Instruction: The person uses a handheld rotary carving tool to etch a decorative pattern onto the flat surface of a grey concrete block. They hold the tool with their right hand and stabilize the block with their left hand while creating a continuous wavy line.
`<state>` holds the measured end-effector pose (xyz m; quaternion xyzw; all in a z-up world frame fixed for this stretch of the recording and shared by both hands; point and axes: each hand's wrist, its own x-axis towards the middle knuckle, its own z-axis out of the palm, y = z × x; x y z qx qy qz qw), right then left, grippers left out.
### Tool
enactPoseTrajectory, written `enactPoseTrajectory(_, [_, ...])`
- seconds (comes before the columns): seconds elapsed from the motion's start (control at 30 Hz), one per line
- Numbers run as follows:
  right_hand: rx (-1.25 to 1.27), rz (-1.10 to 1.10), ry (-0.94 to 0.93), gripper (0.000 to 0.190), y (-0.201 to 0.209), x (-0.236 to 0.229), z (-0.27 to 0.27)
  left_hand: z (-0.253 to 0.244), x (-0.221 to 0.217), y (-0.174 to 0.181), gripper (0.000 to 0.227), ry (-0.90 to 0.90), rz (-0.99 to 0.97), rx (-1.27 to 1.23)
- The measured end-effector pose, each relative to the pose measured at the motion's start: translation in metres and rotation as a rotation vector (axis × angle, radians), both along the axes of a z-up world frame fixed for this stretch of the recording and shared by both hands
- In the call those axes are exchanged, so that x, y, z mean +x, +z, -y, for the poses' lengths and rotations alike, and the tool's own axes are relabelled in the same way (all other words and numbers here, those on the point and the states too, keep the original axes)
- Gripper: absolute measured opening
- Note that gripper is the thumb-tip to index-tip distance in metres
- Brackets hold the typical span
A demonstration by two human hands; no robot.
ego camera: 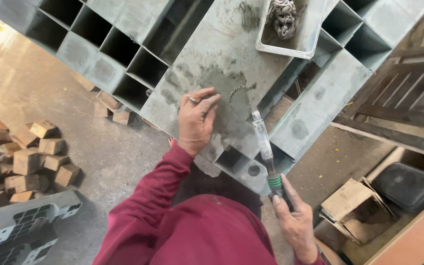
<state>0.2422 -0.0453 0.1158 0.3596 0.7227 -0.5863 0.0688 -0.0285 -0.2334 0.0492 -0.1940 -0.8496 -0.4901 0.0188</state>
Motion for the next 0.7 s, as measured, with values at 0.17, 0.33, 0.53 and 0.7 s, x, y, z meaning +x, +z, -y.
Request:
enactPoseTrajectory(0.17, [0.018, 0.028, -0.062, 0.056, -0.001, 0.01, 0.037, 0.008, -0.033, 0.014, 0.023, -0.199, -0.085, -0.087])
enactPoseTrajectory(0.33, [0.031, -0.147, 0.044, 0.053, -0.004, 0.017, 0.031, -0.007, -0.063, 0.017, 0.022, -0.394, -0.129, -0.102])
enactPoseTrajectory(0.53, [-0.129, -0.045, -0.275, 0.061, -0.007, 0.04, 0.004, -0.022, -0.032, 0.039, 0.018, -0.436, 0.35, -0.498])
enactPoseTrajectory(0.7, [-0.094, -0.16, -0.168, 0.06, -0.013, 0.029, -0.036, -0.07, 0.072, 0.045, 0.063, -0.168, 1.391, 0.768])
